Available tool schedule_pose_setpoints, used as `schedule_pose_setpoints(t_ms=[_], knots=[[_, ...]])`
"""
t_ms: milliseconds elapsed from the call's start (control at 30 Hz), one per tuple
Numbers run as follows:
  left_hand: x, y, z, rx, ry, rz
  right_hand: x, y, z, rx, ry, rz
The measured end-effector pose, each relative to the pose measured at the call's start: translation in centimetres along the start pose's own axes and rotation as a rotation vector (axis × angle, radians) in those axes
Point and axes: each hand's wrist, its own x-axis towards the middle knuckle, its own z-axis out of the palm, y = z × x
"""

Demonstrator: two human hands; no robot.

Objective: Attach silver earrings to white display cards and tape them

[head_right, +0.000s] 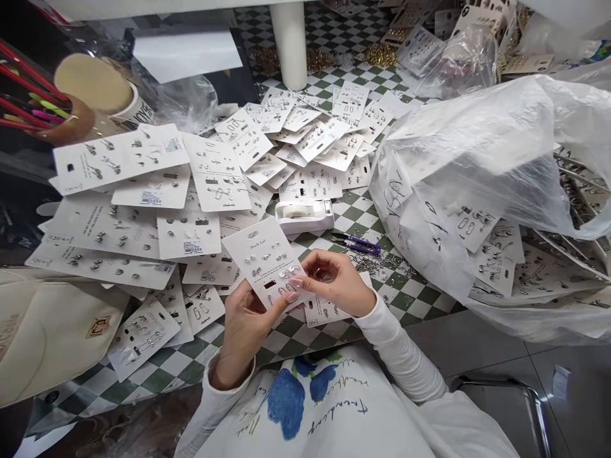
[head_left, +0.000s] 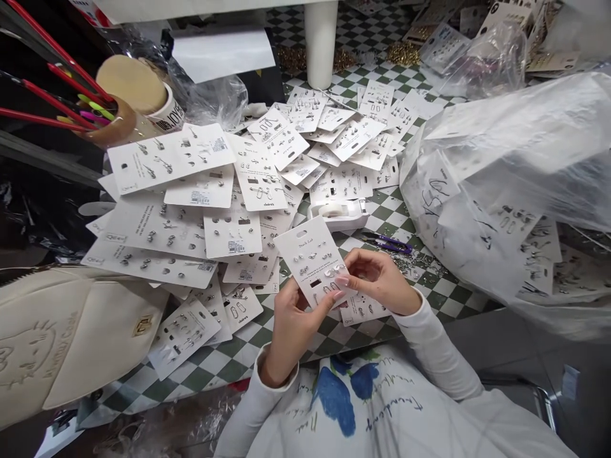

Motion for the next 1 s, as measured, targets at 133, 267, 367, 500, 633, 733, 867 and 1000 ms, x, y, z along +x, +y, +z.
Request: schedule_pose_setpoints(t_ms=[133,267,367,500,633,733,867,1000], knots=[[-0.2,-0.2,-0.1,0.004,0.0,-0.013,0.0,-0.3,-0.2,-0.033,-0.079,0.002],[-0.3,-0.1,0.0,-0.017,-0.018,-0.018,-0.2,-0.9,-0.4,-0.07,-0.149,0.035],[-0.5,-0.2,0.0,-0.045,-0.06,-0.033,-0.6,-1.5,-0.4,-0.095,-0.115,0.046],[-0.4,-0.5,-0.1,-0.144,-0.11,-0.03,-1.1,-3.2,-1.2,-0.096,-0.02,-0.02],[-0.2,-0.5,-0.5,-0.218,-0.096,-0.001,-0.5,-6.1,-3.3,-0.145,0.092,-0.159],[-0.2,-0.2,-0.7,-0.212,-0.156,-0.043,1.8,-8.3,-4.6,-0.133,0.283,-0.26],[-0.2,0.1,-0.6,-0.171,-0.179,-0.047,5.0,-9.6,-5.4,0.011,0.429,-0.22],[-0.1,-0.2,-0.5,-0.14,-0.184,-0.041,3.8,-8.9,-5.6,-0.152,0.237,-0.13]])
